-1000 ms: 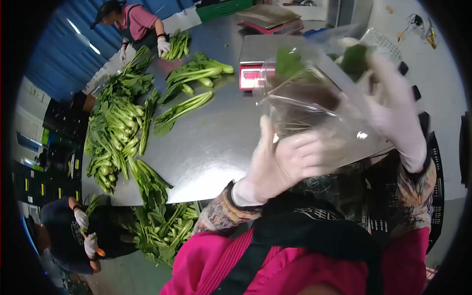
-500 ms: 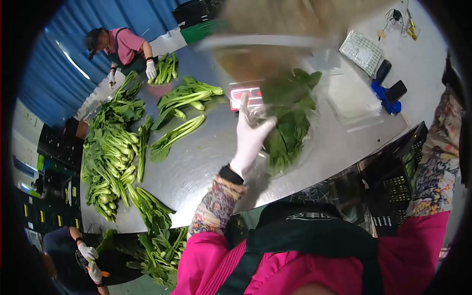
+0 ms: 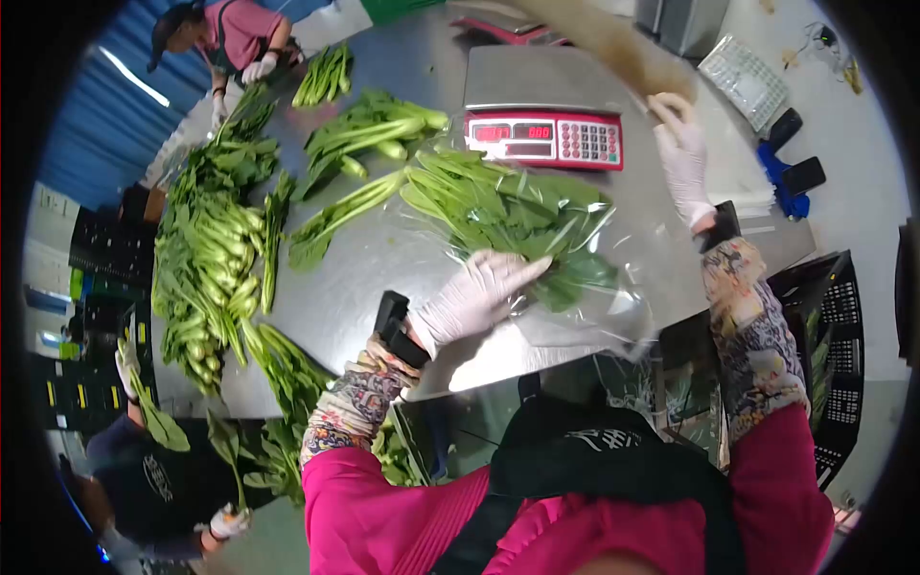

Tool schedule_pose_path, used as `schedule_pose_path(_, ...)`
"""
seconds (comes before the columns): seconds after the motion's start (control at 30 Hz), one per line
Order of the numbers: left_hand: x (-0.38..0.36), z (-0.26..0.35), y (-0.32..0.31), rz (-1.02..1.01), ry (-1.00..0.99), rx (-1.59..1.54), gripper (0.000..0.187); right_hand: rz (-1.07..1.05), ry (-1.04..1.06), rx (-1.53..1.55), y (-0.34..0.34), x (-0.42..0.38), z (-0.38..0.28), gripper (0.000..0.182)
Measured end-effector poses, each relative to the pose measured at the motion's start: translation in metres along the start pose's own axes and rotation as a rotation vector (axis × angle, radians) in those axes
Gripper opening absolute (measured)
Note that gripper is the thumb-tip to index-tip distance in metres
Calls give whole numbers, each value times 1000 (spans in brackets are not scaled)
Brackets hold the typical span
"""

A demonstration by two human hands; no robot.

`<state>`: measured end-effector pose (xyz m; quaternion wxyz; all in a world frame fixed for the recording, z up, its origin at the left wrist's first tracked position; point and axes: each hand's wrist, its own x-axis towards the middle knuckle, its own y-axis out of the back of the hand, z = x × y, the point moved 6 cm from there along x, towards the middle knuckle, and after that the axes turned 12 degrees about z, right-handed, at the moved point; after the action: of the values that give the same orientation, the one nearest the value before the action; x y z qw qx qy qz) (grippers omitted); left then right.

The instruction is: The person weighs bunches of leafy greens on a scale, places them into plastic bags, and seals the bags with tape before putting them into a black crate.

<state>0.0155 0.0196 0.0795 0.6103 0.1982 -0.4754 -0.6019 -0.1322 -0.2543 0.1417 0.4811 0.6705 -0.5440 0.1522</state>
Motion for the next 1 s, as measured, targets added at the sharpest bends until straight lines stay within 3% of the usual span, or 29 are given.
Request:
schedule_pose_path(0.03,-30,8,-28,10,-86,161,65,-31,-11,19,-19,-16,13,58)
schedule_pose_path(0.07,-55,17,-47,-87,32,119,71,-146,-20,-67,-44,-35,31,64)
schedule_pose_path(0.1,-70,31,-55,-27,79,68,68,-260,-29,-154,-60,-54,42,69)
schedule_pose_path(0.17,-99,46,-61,172,365,-328,65,-155,-55,-25,-42,-67,30,73)
schedule_pose_path(0.2,-129,44,-74,378,671,-400,54,-119,-124,24,-28,-75,23,64)
schedule_pose_path(0.23,-145,51,-84,672,1041,-694,39,-79,-194,65,-12,-86,10,56)
schedule_pose_path(0.27,-159,52,-102,636,1175,-685,32,-103,-213,58,-3,-104,12,56)
schedule_pose_path(0.3,-172,50,-117,600,1302,-670,28,-211,-290,205,0,-124,14,44)
schedule_pose_path(0.37,-152,73,-138,522,1457,-888,34,-434,-419,382,11,-154,0,25)
schedule_pose_path(0.4,-141,78,-150,485,1466,-931,34,-559,-482,408,19,-170,-17,19)
schedule_pose_path(0.47,-127,81,-168,444,1423,-902,29,-694,27,321,31,-189,-59,18)
schedule_pose_path(0.63,-113,98,-173,581,1460,-1110,22,-900,46,587,29,-236,-103,13)
schedule_pose_path(0.67,-115,100,-174,607,1448,-1176,21,-926,159,517,24,-247,-112,16)
schedule_pose_path(0.77,-119,104,-174,615,1456,-1179,22,-932,414,439,8,-272,-131,12)
schedule_pose_path(0.87,-130,101,-172,666,1458,-1159,23,-857,500,460,21,-278,-134,12)
schedule_pose_path(1.0,-126,103,-169,676,1434,-1217,24,-737,375,473,33,-266,-140,8)
